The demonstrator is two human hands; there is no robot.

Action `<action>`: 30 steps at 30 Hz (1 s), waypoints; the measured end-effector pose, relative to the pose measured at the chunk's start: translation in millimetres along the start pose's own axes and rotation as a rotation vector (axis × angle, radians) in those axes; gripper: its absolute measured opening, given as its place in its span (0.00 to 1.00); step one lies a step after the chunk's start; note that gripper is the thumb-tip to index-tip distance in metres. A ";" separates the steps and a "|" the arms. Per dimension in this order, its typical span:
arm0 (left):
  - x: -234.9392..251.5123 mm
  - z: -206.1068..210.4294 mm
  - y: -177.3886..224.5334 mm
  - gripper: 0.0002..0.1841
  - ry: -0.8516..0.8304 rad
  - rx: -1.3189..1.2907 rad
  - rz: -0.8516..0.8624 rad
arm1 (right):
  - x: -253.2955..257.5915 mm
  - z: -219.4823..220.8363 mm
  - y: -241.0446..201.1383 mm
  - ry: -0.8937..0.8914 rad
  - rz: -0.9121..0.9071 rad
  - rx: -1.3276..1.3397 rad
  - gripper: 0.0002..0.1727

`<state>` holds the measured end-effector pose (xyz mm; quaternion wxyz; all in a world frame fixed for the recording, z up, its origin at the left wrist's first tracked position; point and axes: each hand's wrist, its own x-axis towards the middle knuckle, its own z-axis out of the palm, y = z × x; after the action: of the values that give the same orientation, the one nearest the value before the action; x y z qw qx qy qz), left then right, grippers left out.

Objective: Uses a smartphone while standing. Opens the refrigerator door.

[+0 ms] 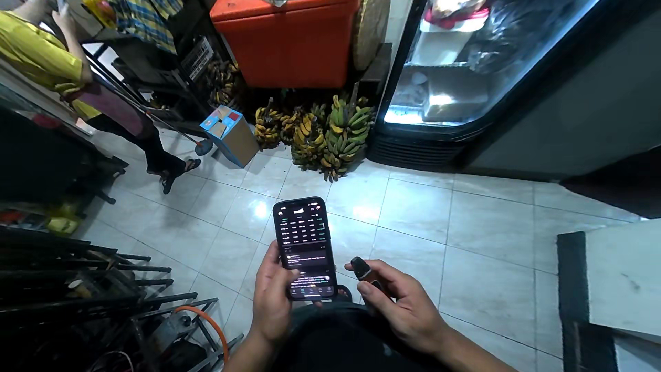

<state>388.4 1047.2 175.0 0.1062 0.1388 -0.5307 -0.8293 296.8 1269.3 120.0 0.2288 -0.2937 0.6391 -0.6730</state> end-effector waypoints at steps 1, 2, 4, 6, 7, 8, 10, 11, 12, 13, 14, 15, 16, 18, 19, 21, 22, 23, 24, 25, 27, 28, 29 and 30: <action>0.0 0.3 0.1 0.25 0.002 -0.002 -0.001 | 0.1 -0.1 0.3 0.001 0.002 0.001 0.18; -0.2 0.5 0.1 0.24 0.005 -0.002 -0.004 | 0.1 -0.3 0.5 -0.001 0.002 0.001 0.18; -0.4 1.1 0.5 0.25 0.017 0.006 -0.012 | 0.6 -0.5 1.1 -0.001 0.000 -0.005 0.18; -0.4 1.9 0.9 0.25 0.029 0.008 -0.014 | 0.7 -0.7 2.1 -0.007 0.002 -0.007 0.18; -0.2 2.1 0.7 0.25 0.030 0.004 -0.011 | 0.9 -0.9 2.1 -0.007 0.005 -0.011 0.19; 0.0 2.1 0.5 0.25 0.029 -0.002 -0.012 | 1.2 -0.7 2.2 -0.006 0.010 -0.010 0.19; 0.4 1.9 0.2 0.24 0.024 -0.014 -0.012 | 1.5 -0.3 2.4 -0.005 0.013 -0.006 0.19; 0.5 2.0 0.1 0.24 0.021 -0.017 -0.011 | 1.4 -0.4 2.6 -0.008 0.013 -0.005 0.19; 0.6 2.4 0.1 0.23 0.024 -0.020 -0.014 | 1.4 -0.5 2.6 -0.010 0.012 -0.004 0.19; 0.4 2.3 0.0 0.24 0.027 -0.026 -0.019 | 1.4 -0.6 2.6 -0.010 0.010 -0.004 0.19; 0.1 1.9 -0.3 0.24 0.030 -0.030 -0.022 | 1.5 -0.6 2.6 -0.011 0.007 -0.003 0.19; 0.2 0.9 -1.1 0.24 0.026 -0.035 -0.021 | 1.7 -0.5 2.3 -0.012 0.006 -0.002 0.18; 0.3 -0.6 -2.0 0.24 0.011 -0.041 -0.017 | 2.0 -0.4 2.3 -0.012 0.007 -0.003 0.18; 0.3 -1.7 -3.2 0.24 -0.007 -0.040 -0.004 | 2.3 -0.5 2.5 -0.012 0.007 -0.015 0.19; 0.2 -1.4 -3.2 0.24 -0.008 -0.039 0.001 | 2.3 -0.4 2.5 -0.013 0.007 -0.020 0.19; 0.1 -1.6 -3.0 0.24 -0.015 -0.038 0.000 | 2.3 0.0 3.1 -0.014 0.003 -0.021 0.19; 0.2 -1.6 -3.0 0.24 -0.014 -0.036 0.000 | 2.3 0.2 3.6 -0.014 0.001 -0.019 0.18; 0.3 -1.6 -3.0 0.24 -0.014 -0.035 0.000 | 2.3 0.4 4.1 -0.014 -0.002 -0.013 0.19; 0.3 -1.5 -3.0 0.25 -0.016 -0.034 0.001 | 2.2 0.3 4.4 -0.016 -0.002 -0.011 0.19; 0.1 -1.7 -2.9 0.25 -0.022 -0.033 0.001 | 2.3 0.2 4.5 -0.020 -0.001 -0.012 0.19; 0.0 -1.8 -3.2 0.27 -0.026 -0.030 0.006 | 2.4 0.4 4.7 -0.025 0.006 -0.003 0.18; -0.3 -1.4 -3.1 0.27 -0.023 -0.030 0.007 | 2.2 0.4 4.6 -0.025 0.011 -0.002 0.18; -0.5 -0.6 -2.9 0.28 -0.016 -0.026 0.007 | 2.1 0.3 4.6 -0.025 0.012 -0.001 0.18; -0.7 -0.1 -2.8 0.28 -0.009 -0.020 0.004 | 2.1 0.3 4.6 -0.025 0.013 -0.003 0.18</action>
<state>389.0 1048.5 172.5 0.1068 0.1332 -0.5232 -0.8350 295.2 1267.3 115.7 0.2406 -0.2980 0.6393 -0.6668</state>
